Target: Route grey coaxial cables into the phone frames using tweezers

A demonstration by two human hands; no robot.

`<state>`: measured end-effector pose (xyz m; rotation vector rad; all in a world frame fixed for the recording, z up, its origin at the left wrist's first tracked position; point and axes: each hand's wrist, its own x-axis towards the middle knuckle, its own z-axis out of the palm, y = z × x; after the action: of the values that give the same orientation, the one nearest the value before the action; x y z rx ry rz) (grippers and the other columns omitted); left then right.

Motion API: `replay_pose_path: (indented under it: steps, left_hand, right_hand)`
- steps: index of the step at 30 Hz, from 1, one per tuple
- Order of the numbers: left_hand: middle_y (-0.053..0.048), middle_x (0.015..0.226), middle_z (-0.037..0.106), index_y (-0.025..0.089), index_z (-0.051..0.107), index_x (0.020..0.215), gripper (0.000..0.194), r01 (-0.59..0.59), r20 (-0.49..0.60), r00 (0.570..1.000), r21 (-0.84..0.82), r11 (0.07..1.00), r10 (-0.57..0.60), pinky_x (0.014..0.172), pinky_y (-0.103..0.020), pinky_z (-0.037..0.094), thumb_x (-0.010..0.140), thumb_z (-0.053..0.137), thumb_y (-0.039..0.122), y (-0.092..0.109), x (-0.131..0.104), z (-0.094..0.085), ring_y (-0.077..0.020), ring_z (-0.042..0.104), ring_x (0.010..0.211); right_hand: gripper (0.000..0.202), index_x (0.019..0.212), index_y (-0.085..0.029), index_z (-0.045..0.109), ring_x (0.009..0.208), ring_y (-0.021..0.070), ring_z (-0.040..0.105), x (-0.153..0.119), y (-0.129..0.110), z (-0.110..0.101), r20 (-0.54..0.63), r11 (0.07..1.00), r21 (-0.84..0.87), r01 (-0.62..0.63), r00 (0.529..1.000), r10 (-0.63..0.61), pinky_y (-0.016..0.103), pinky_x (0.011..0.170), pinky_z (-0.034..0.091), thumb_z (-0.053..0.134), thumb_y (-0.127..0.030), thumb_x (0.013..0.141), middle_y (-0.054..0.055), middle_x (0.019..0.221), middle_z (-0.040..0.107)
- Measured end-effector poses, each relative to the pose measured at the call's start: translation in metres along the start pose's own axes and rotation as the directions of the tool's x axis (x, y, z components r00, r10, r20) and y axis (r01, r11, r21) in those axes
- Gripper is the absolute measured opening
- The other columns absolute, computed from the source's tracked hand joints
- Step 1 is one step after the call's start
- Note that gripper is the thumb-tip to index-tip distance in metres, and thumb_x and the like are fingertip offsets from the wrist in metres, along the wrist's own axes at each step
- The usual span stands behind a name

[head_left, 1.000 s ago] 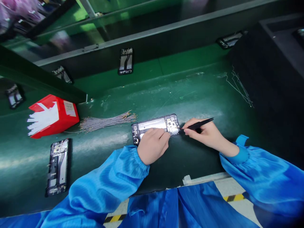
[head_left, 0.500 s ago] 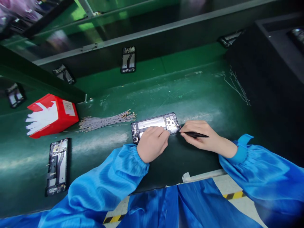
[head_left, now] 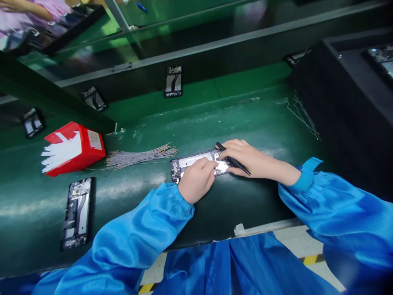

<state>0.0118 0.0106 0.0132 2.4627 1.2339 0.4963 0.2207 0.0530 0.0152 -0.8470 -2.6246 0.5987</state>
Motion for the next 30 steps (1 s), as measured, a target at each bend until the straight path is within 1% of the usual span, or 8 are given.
replay_pose_path:
  steps: [3, 5, 10, 14, 18, 23, 27, 30]
  left_hand:
    - [-0.005, 0.083, 0.055, 0.015, 0.056, 0.102, 0.026, 0.003, 0.007, 1.0, 0.001, 1.0, -0.003, 0.071, -0.027, 0.045, 0.085, 0.037, 0.014, 0.0, -0.001, 0.0, -0.0157, 0.054, 0.079]
    - [-0.004, 0.08, 0.054, 0.017, 0.058, 0.103, 0.028, -0.002, 0.035, 0.999, -0.015, 1.0, 0.002, 0.068, -0.025, 0.044, 0.084, 0.038, 0.014, 0.001, -0.002, -0.001, -0.0145, 0.053, 0.075]
    - [-0.001, 0.071, 0.051, 0.02, 0.061, 0.103, 0.031, -0.083, 0.105, 0.991, -0.057, 0.995, 0.088, 0.064, -0.027, 0.039, 0.082, 0.039, 0.013, 0.003, -0.006, -0.002, -0.013, 0.049, 0.066]
    - [-0.001, 0.07, 0.051, 0.02, 0.061, 0.105, 0.033, -0.104, 0.102, 0.989, -0.053, 0.993, 0.109, 0.065, -0.028, 0.037, 0.082, 0.038, 0.013, 0.003, -0.009, 0.0, -0.0131, 0.048, 0.066]
    - [-0.002, 0.072, 0.052, 0.018, 0.061, 0.105, 0.032, -0.125, 0.081, 0.989, -0.023, 0.992, 0.126, 0.064, -0.029, 0.036, 0.083, 0.038, 0.014, 0.004, -0.011, 0.002, -0.0138, 0.047, 0.066]
    - [-0.003, 0.073, 0.052, 0.018, 0.061, 0.102, 0.03, -0.132, 0.077, 0.989, 0.054, 0.99, 0.128, 0.063, -0.029, 0.036, 0.082, 0.039, 0.013, 0.007, -0.009, 0.002, -0.0154, 0.047, 0.068]
    - [-0.004, 0.074, 0.052, 0.019, 0.059, 0.105, 0.031, -0.224, 0.124, 0.969, 0.1, 0.969, 0.211, 0.064, -0.029, 0.037, 0.082, 0.039, 0.012, -0.001, -0.006, -0.005, -0.0168, 0.047, 0.071]
    - [-0.004, 0.077, 0.053, 0.018, 0.059, 0.107, 0.033, -0.276, 0.135, 0.954, 0.036, 0.96, 0.269, 0.067, -0.027, 0.039, 0.083, 0.037, 0.011, -0.013, -0.007, -0.01, -0.0154, 0.047, 0.072]
  right_hand:
    - [0.029, 0.103, -0.018, 0.05, 0.112, 0.0273, 0.04, 0.001, -0.001, 0.001, 0.007, 1.0, -0.019, -0.005, 1.0, 0.006, 0.043, 0.09, 0.035, 0.055, -0.021, 0.075, 0.014, 0.118, 0.049]
    - [0.029, 0.103, -0.018, 0.049, 0.11, 0.0269, 0.04, 0.001, -0.002, 0.002, 0.005, 1.0, -0.01, -0.005, 1.0, 0.005, 0.042, 0.089, 0.035, 0.054, -0.02, 0.075, 0.014, 0.117, 0.048]
    - [0.028, 0.101, -0.018, 0.047, 0.107, 0.0265, 0.039, 0.001, -0.001, 0.003, 0.006, 0.999, 0.031, -0.014, 1.0, 0.014, 0.041, 0.088, 0.035, 0.054, -0.018, 0.074, 0.012, 0.113, 0.048]
    - [0.028, 0.101, -0.018, 0.046, 0.105, 0.0262, 0.039, 0.004, -0.001, -0.001, 0.047, 0.998, 0.05, -0.036, 0.998, 0.034, 0.04, 0.085, 0.036, 0.054, -0.018, 0.074, 0.012, 0.111, 0.048]
    - [0.029, 0.101, -0.019, 0.045, 0.1, 0.0263, 0.039, 0.011, -0.005, -0.006, 0.103, 0.998, 0.02, -0.059, 0.993, 0.057, 0.039, 0.079, 0.036, 0.053, -0.019, 0.073, 0.012, 0.108, 0.047]
    - [0.029, 0.096, -0.02, 0.046, 0.092, 0.0262, 0.038, 0.021, -0.013, -0.008, 0.165, 0.989, -0.052, -0.136, 0.976, 0.143, 0.036, 0.071, 0.034, 0.053, -0.021, 0.068, 0.011, 0.103, 0.046]
    - [0.033, 0.097, -0.02, 0.044, 0.092, 0.0252, 0.037, 0.021, -0.011, -0.006, 0.167, 0.992, -0.033, -0.123, 0.978, 0.127, 0.036, 0.073, 0.033, 0.053, -0.018, 0.066, 0.01, 0.103, 0.044]
    - [0.035, 0.099, -0.02, 0.042, 0.095, 0.025, 0.037, 0.016, -0.007, -0.006, 0.148, 0.994, -0.009, -0.108, 0.983, 0.109, 0.037, 0.076, 0.033, 0.053, -0.016, 0.066, 0.01, 0.106, 0.044]
